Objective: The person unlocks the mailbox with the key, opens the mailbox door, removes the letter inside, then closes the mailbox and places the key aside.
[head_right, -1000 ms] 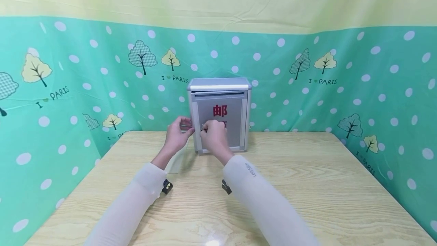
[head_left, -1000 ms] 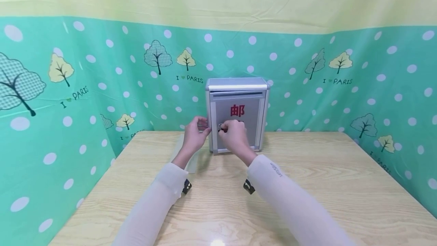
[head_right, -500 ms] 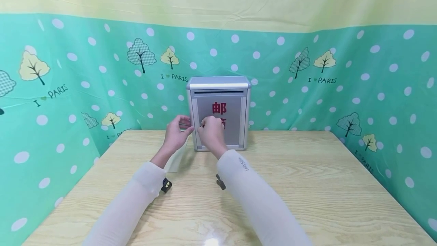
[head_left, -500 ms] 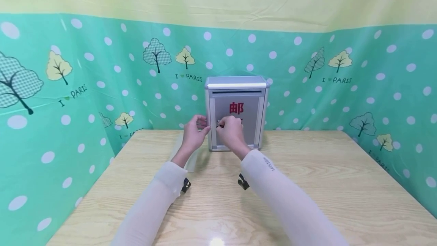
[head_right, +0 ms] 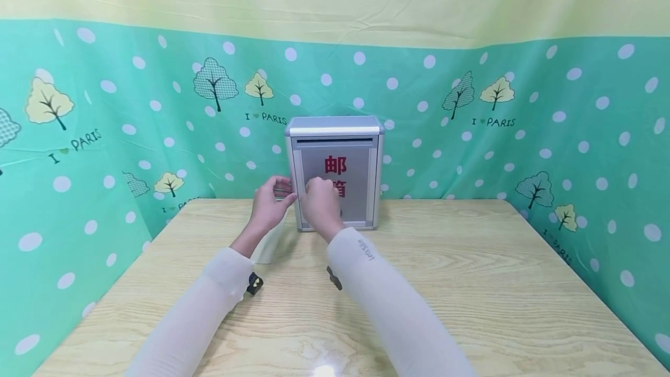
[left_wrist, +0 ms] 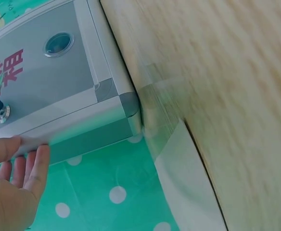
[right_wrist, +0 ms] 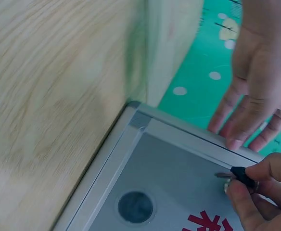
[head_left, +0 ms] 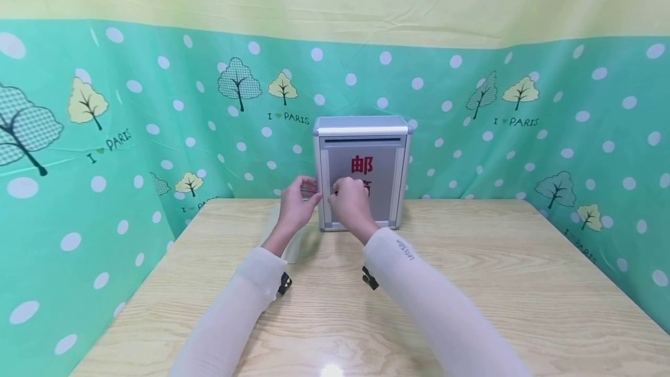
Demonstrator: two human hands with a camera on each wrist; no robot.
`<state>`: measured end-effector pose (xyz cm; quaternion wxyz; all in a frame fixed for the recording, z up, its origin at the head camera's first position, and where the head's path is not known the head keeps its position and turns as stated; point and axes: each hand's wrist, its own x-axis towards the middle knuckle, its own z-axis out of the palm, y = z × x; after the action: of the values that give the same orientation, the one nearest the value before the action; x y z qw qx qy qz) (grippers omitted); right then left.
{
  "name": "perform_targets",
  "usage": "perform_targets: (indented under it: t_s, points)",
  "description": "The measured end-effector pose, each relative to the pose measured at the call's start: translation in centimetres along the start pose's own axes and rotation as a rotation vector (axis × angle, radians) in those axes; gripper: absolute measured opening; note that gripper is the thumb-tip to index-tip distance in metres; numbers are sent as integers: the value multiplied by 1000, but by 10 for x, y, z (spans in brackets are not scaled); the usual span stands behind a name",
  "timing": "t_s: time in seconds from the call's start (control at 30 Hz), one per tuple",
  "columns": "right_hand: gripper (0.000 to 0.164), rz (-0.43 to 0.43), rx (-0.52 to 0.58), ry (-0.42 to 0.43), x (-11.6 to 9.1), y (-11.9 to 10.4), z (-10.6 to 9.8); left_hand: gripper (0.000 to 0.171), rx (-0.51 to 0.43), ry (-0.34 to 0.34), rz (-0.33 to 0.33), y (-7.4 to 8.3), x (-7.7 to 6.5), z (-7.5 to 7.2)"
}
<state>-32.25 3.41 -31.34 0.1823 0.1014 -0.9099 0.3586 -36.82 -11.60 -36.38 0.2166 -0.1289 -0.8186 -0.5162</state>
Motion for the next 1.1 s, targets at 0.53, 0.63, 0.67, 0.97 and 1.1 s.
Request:
perform_targets:
  t_s: [0.53, 0.63, 0.67, 0.97, 1.1]
  points:
    - [20, -503, -669, 86, -8, 10, 16, 32, -13, 13, 15, 2, -1, 1]
    - [19, -559, -740, 103, -7, 11, 17, 33, -9, 11, 14, 3, -1, 0]
    - [19, -570, -753, 109, -7, 12, 17, 33, -6, 11, 13, 3, -1, 0]
    - [20, -611, -785, 128, -7, 17, 19, 33, 7, 14, 8, 3, -1, 0]
    - [20, -607, -777, 129, -8, 19, 20, 35, -6, 7, 3, 1, 0, 1]
